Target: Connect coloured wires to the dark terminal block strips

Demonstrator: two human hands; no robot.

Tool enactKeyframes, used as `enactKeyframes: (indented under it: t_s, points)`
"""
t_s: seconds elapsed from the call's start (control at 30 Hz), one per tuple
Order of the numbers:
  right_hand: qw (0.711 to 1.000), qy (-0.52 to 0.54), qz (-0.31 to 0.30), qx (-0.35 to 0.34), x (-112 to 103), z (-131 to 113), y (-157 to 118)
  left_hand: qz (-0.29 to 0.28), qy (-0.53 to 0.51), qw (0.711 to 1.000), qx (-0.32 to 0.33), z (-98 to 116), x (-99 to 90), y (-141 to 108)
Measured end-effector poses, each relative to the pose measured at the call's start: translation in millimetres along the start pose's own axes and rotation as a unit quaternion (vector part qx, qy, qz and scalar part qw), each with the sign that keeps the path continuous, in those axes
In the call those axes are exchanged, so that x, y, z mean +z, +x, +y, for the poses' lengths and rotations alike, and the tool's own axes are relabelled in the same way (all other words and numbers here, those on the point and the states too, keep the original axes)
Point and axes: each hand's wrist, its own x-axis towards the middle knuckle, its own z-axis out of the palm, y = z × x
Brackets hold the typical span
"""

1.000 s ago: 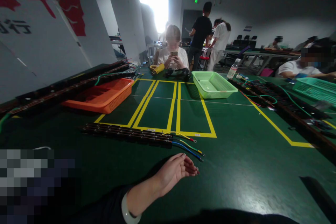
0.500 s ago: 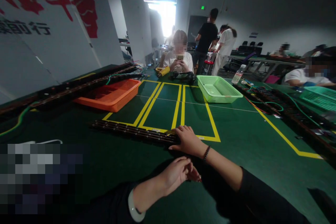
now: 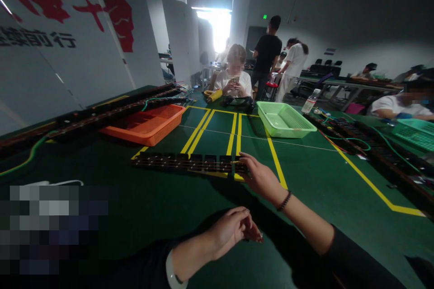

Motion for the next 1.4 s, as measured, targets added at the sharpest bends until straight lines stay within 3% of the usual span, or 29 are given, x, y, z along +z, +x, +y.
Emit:
enactKeyframes:
  t_s: [0.1, 0.23, 0.37, 0.5, 0.63, 0.8, 1.1, 1.23, 1.33, 1.4]
  points:
    - [0.992, -0.120, 0.034, -0.032, -37.4, 26.1, -7.9, 0.006, 0.006, 1.000, 0.000, 0.6, -0.1, 0.2]
    - [0.957, -0.271, 0.075, -0.067, -88.7, 64.0, -23.2, 0.003, 0.010, 1.000, -0.008, 4.1, 2.1, -1.0]
    - [0.924, -0.373, 0.085, -0.016, -132.6, 103.0, -36.7, 0.012, 0.017, 1.000, -0.017, 6.5, 4.4, -2.4]
    - [0.888, -0.438, 0.095, 0.101, -155.7, 140.8, -46.0, 0.006, 0.014, 1.000, -0.017, 6.3, 3.8, -2.3]
    - [0.852, -0.472, 0.106, 0.202, -151.6, 174.2, -47.1, 0.004, 0.013, 1.000, -0.018, 4.9, 2.0, -1.5]
    - [0.830, -0.482, 0.082, 0.270, -126.5, 202.0, -38.7, 0.008, 0.014, 1.000, -0.021, 6.4, 2.6, -3.2]
    - [0.899, -0.288, 0.072, 0.322, -105.7, 220.8, -29.3, 0.004, -0.001, 1.000, -0.011, -0.3, -2.6, 2.3]
    - [0.906, -0.313, 0.089, 0.270, -103.6, 209.6, -24.3, 0.013, 0.003, 1.000, -0.016, -2.2, -0.9, 2.8]
    - [0.885, -0.368, 0.153, 0.238, -100.9, 179.8, -26.3, 0.009, 0.003, 1.000, -0.010, -1.2, 0.6, 1.6]
    - [0.893, -0.355, 0.195, 0.196, -95.1, 154.7, -33.9, 0.005, 0.012, 1.000, 0.005, 5.3, -0.2, 0.6]
